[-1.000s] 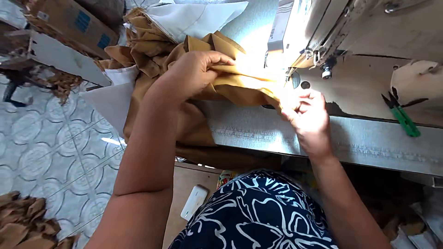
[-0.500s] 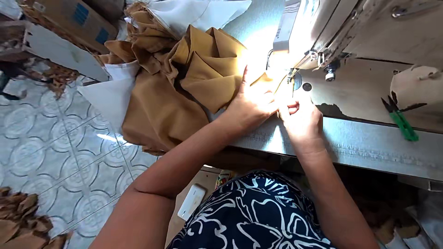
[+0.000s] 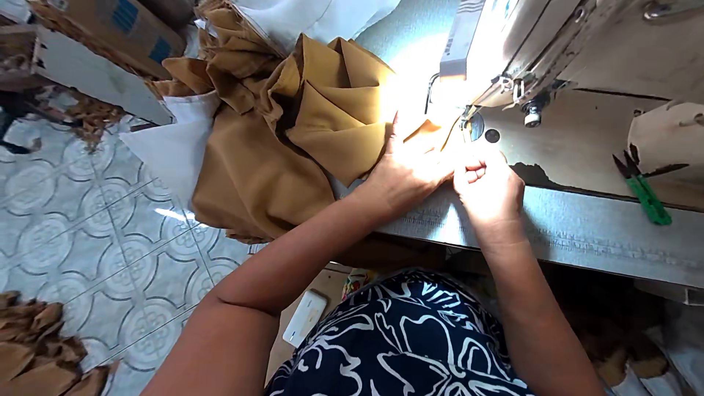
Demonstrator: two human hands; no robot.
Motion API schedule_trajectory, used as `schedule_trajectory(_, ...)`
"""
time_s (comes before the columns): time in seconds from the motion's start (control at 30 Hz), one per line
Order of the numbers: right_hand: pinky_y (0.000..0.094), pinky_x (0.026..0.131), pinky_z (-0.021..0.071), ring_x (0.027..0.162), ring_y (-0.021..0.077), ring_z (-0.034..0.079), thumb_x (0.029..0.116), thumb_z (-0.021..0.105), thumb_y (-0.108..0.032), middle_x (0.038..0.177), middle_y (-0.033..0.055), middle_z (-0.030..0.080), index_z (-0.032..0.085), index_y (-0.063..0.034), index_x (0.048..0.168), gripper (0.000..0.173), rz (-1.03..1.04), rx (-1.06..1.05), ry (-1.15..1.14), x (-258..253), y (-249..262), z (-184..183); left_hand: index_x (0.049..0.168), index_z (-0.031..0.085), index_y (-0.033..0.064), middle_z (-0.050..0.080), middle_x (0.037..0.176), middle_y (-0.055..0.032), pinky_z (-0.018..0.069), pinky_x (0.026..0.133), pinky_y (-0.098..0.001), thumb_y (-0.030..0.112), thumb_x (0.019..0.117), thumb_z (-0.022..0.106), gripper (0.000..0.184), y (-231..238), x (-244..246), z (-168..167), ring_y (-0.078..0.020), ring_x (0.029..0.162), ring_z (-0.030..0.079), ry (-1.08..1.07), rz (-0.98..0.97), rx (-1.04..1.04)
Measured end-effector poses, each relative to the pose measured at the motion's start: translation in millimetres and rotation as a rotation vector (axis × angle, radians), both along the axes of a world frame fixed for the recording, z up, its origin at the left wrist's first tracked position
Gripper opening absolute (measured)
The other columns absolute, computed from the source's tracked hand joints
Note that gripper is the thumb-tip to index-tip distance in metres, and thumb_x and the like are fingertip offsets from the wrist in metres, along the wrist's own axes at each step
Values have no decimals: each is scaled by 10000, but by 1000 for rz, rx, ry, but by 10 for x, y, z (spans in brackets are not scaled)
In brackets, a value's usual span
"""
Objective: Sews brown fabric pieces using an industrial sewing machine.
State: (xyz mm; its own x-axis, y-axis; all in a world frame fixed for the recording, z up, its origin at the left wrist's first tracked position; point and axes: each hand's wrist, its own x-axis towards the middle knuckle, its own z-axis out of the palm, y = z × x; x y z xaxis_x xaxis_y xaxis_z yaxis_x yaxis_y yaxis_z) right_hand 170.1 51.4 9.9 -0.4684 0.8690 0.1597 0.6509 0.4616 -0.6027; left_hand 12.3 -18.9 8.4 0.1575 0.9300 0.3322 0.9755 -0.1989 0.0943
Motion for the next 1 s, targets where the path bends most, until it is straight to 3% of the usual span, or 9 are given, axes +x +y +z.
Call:
schedule_trajectory(0.07,331,573,519,617,154,602,924,713,-124,782,82,632,635,-33,999,141,5,-55,115,50,86,11,1222,726,222,694,1284,-18,190,1104,-811,297,1018,609,247,58,-25,-22,-318,1332,568,-35,-10,-28)
schedule_trajectory(0.13,283,578,573,603,95,633,901,769,-132,771,39,635,631,-39,1018,203,6,-239,208,112,183,66,1236,724,226,666,1358,-12,178,1104,-816,279,994,623,268,148,-31,-61,-326,1415,492,-89,-42,-20)
schedule_trajectory(0.2,257,560,617,585,72,681,878,792,-96,772,19,677,625,-33,1062,256,-15,-440,292,127,281,113,1166,747,229,714,1235,-18,236,1096,-771,185,1013,590,224,259,-26,-91,-316,1324,568,-91,-70,16)
schedule_trajectory(0.27,239,544,610,571,62,682,876,789,-70,755,9,688,617,-37,1079,269,-41,-563,342,118,330,133,1032,771,211,702,995,-50,302,1037,-729,74,993,574,243,350,-17,-37,-320,1073,648,-74,-70,15)
schedule_trajectory(0.33,234,531,597,558,54,666,879,791,-67,743,6,681,617,-40,1070,260,-43,-598,344,112,336,116,929,766,181,714,953,-65,413,940,-646,38,964,589,230,363,-19,64,-318,1023,666,-35,-13,25)
schedule_trajectory(0.47,225,541,568,559,35,630,902,763,-146,731,-12,666,672,-64,1058,200,34,-370,269,90,257,-15,979,752,212,698,1099,-52,357,1015,-649,40,979,576,246,309,-15,301,-322,1171,609,58,28,-188)
schedule_trajectory(0.6,354,512,492,549,154,570,925,722,-114,688,47,622,696,-72,1006,95,100,-108,59,92,110,2,1070,774,304,708,1117,-28,319,1067,-650,49,986,569,338,248,-56,260,-311,1171,606,69,-44,-212)
schedule_trajectory(0.7,439,571,517,636,229,620,933,712,-101,754,93,657,726,-52,1012,94,123,-75,-51,90,68,71,1115,755,281,691,1178,-53,152,1116,-784,61,1003,560,315,215,-75,199,-346,1274,565,64,-84,-196)
schedule_trajectory(1.0,456,644,564,737,261,678,955,661,-77,884,136,701,743,-39,1040,123,130,21,-77,74,31,74,1152,746,259,700,1285,31,153,1097,-805,98,1033,533,293,127,-32,173,-310,1386,515,80,-47,-163)
